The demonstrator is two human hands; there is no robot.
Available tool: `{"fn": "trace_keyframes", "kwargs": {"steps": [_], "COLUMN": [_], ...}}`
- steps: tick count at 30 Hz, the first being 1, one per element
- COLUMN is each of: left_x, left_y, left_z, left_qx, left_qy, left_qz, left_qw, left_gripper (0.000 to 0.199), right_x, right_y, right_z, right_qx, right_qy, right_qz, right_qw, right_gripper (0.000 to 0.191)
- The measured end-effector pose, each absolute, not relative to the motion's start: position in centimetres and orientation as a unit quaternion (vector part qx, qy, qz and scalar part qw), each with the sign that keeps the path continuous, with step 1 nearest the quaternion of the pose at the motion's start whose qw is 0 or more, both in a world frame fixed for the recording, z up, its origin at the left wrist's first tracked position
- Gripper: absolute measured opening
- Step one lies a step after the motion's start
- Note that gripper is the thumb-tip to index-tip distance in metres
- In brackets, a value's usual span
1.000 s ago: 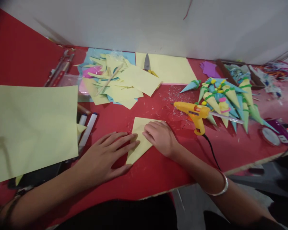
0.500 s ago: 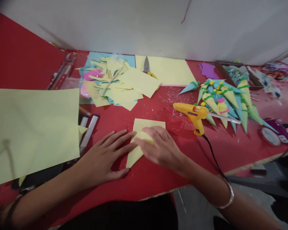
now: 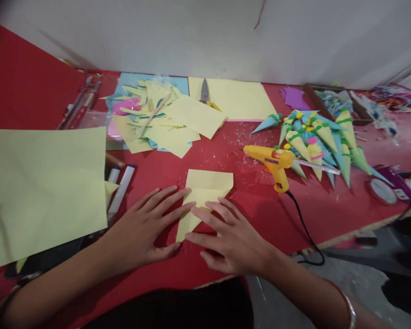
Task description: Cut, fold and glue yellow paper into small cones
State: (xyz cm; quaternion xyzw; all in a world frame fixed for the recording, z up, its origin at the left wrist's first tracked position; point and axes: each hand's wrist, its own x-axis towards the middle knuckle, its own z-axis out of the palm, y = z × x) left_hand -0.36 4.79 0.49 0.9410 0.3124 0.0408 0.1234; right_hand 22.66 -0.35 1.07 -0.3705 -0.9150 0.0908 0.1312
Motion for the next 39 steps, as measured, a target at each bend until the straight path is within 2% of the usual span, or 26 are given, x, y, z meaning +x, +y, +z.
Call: {"fn": "trace_keyframes", "kwargs": {"steps": [14, 22, 26, 33, 36, 39], "left_x": [-0.4, -0.5, -0.5, -0.4, -0.3, 0.0], "left_y": [4.9, 5.0, 4.9, 4.9, 4.7, 4.3], "left_z": [0.9, 1.2, 1.1, 1.5, 1.6, 1.8], "left_qx": [0.944, 0.945, 0.946, 0.944, 0.945, 0.945], "left_qy": [0.305, 0.3, 0.3, 0.299, 0.302, 0.311], "left_qz": [0.017, 0.012, 0.014, 0.008, 0.014, 0.043], "left_qw": [0.124, 0.126, 0.125, 0.138, 0.126, 0.096], "left_gripper": [0.067, 0.069, 0.069, 0.069, 0.073, 0.074], "right_x": [27.6, 26.2, 25.0, 24.4, 24.3, 24.1], "right_y": [1.1, 0.8, 0.7, 1.6, 2.0, 2.1], "right_z": [0.4, 0.7, 0.3, 0.3, 0.5, 0.8], "right_qx": [-0.498, -0.581, -0.603, -0.594, -0.601, -0.608], "right_qy": [-0.853, -0.799, -0.781, -0.776, -0.761, -0.737], "right_qz": [0.0, -0.091, -0.032, 0.081, 0.135, 0.177], "right_qw": [0.158, 0.125, 0.159, 0.195, 0.203, 0.236], "right_gripper": [0.033, 0.027, 0.033, 0.022, 0.012, 0.011]}}
